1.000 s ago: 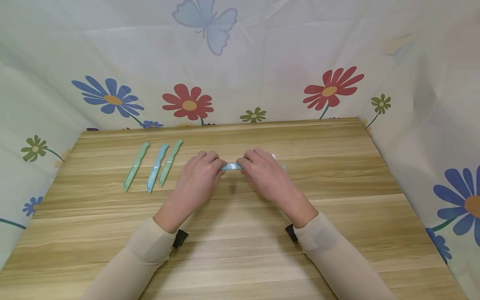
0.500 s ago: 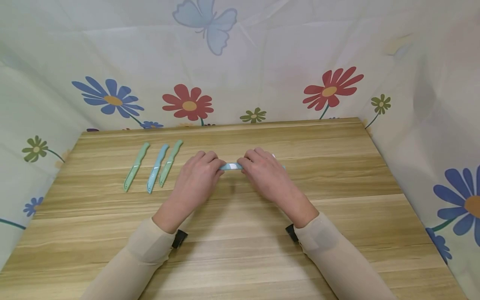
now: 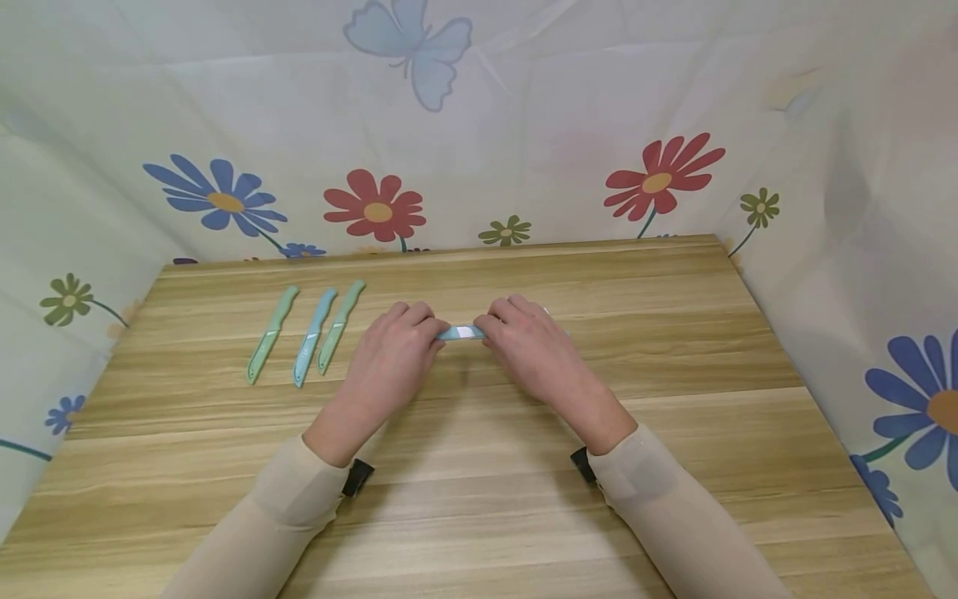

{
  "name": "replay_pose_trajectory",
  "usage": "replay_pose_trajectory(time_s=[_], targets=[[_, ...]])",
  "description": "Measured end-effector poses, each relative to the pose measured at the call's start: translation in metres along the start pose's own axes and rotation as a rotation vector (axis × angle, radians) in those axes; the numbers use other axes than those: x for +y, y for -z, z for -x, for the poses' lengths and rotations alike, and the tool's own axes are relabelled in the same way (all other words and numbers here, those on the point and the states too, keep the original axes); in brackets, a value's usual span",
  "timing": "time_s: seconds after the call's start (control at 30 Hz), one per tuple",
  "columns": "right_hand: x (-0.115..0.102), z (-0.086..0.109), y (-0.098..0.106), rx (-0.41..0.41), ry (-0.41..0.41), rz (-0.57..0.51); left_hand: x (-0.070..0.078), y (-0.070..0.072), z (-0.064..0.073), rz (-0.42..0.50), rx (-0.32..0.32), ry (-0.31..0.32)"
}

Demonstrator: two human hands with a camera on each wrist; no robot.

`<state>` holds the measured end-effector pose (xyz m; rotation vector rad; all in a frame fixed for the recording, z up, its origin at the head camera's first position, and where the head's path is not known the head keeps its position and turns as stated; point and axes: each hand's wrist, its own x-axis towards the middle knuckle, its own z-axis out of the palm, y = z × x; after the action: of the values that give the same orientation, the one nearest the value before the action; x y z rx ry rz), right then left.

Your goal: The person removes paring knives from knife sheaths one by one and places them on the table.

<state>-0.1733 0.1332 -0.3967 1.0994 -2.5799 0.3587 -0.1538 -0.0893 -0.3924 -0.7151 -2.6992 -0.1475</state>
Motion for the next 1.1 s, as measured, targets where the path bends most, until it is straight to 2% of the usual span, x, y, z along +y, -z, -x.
replay_pose_trajectory(time_s=[1.1], targets=[[0.0021,0.0,-0.0015,0.005,-0.001,0.001,-0.0061,0.0047,0.0012,0.011,-0.03,0.034]])
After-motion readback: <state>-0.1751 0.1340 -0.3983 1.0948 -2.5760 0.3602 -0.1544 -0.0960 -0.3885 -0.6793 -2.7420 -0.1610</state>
